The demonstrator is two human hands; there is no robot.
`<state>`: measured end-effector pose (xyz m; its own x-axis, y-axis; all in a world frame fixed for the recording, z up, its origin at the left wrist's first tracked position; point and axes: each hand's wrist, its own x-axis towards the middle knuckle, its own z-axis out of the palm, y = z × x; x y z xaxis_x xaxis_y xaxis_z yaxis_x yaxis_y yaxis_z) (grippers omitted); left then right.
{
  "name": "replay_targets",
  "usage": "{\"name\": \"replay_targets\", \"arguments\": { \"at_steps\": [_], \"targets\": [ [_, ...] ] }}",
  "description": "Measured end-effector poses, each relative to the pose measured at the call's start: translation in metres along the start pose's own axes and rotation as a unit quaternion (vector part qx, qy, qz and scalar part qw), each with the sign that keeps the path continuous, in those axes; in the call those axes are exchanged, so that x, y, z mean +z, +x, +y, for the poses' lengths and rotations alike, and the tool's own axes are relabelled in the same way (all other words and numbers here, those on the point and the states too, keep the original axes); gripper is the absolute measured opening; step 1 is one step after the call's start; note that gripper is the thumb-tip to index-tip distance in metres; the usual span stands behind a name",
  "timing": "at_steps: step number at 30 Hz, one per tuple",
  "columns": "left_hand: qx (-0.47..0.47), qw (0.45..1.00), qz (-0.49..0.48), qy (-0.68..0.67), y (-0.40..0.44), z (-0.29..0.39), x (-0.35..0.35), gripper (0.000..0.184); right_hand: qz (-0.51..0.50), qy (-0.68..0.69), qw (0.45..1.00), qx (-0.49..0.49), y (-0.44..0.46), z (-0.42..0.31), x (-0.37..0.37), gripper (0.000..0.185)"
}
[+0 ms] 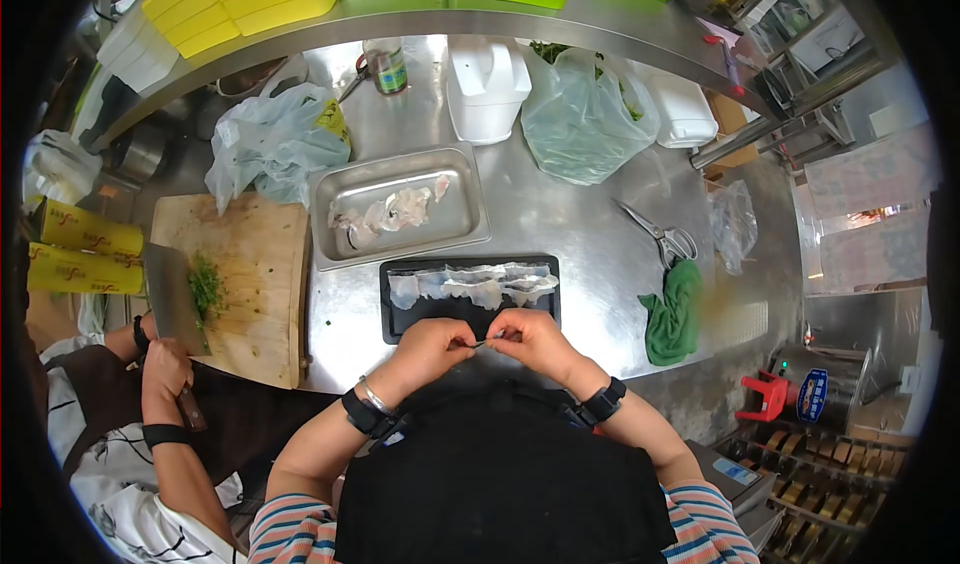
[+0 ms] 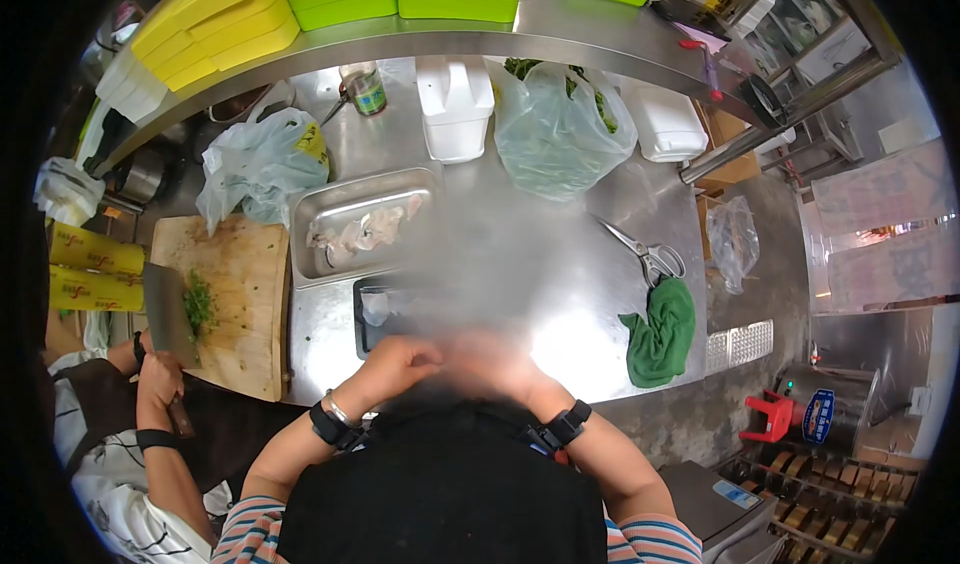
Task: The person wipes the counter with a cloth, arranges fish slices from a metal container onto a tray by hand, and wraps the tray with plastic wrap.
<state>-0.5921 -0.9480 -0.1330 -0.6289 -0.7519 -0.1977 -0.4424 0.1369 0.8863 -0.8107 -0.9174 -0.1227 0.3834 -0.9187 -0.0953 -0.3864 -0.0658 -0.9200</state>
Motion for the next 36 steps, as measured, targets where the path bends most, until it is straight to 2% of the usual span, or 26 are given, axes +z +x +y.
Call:
{"name": "replay_targets", "arguments": {
  "at_steps": [4, 7, 10, 13, 15, 17, 19, 20, 22, 24, 28, 31, 33, 36],
  "targets": [
    [-0.004, 0.998, 0.009, 0.056, -0.006, 0.012, -0.013, 0.014, 0.005, 0.01, 1.0, 0.009, 0.007, -0.011, 0.0, 0.009],
    [-0.022, 0.998, 0.018, 0.05, -0.009, 0.012, -0.019, 0.012, 0.017, 0.0, 1.0, -0.006, 0.011, -0.008, 0.005, 0.009],
    [0.007, 0.998, 0.037, 0.047, -0.01, -0.004, -0.024, 0.012, 0.026, -0.026, 0.999, -0.001, 0.015, -0.002, 0.01, 0.009],
    [-0.007, 0.999, 0.045, 0.003, -0.009, -0.019, -0.03, 0.013, 0.045, -0.04, 0.998, -0.002, 0.022, 0.001, 0.017, 0.008],
    [-0.037, 0.995, 0.089, -0.019, -0.007, -0.02, -0.037, 0.013, 0.053, -0.081, 0.995, 0.008, 0.03, -0.008, 0.02, 0.008],
    [-0.022, 0.994, 0.11, 0.018, -0.003, -0.015, -0.042, 0.012, 0.069, -0.123, 0.99, 0.011, 0.037, -0.009, 0.023, 0.008],
    [-0.04, 0.98, 0.154, 0.121, 0.001, -0.008, -0.045, 0.007, 0.086, -0.164, 0.983, 0.014, 0.044, -0.013, 0.025, 0.007],
    [-0.04, 0.98, 0.154, 0.121, 0.003, -0.011, -0.043, 0.007, 0.123, -0.19, 0.974, -0.025, 0.047, -0.017, 0.025, 0.008],
    [0.025, 0.957, 0.221, 0.189, 0.007, -0.019, -0.039, 0.01, 0.158, -0.215, 0.962, -0.063, 0.052, -0.019, 0.026, 0.008],
    [0.029, 0.953, 0.228, 0.198, 0.011, -0.017, -0.038, 0.01, 0.178, -0.264, 0.946, -0.056, 0.055, -0.017, 0.027, 0.009],
    [0.032, 0.946, 0.257, 0.196, 0.015, -0.014, -0.038, 0.009, 0.178, -0.234, 0.956, -0.007, 0.061, -0.008, 0.027, 0.009],
    [-0.005, 0.951, 0.233, 0.205, 0.014, -0.012, -0.041, 0.011, 0.189, -0.282, 0.939, -0.052, 0.059, -0.019, 0.025, 0.01],
    [0.007, 0.947, 0.245, 0.206, 0.013, -0.015, -0.041, 0.012, 0.217, -0.302, 0.924, -0.089, 0.061, -0.026, 0.023, 0.011],
    [0.014, 0.942, 0.258, 0.216, 0.01, -0.015, -0.042, 0.015, 0.202, -0.325, 0.922, -0.057, 0.056, -0.034, 0.018, 0.012]
  ]
}}
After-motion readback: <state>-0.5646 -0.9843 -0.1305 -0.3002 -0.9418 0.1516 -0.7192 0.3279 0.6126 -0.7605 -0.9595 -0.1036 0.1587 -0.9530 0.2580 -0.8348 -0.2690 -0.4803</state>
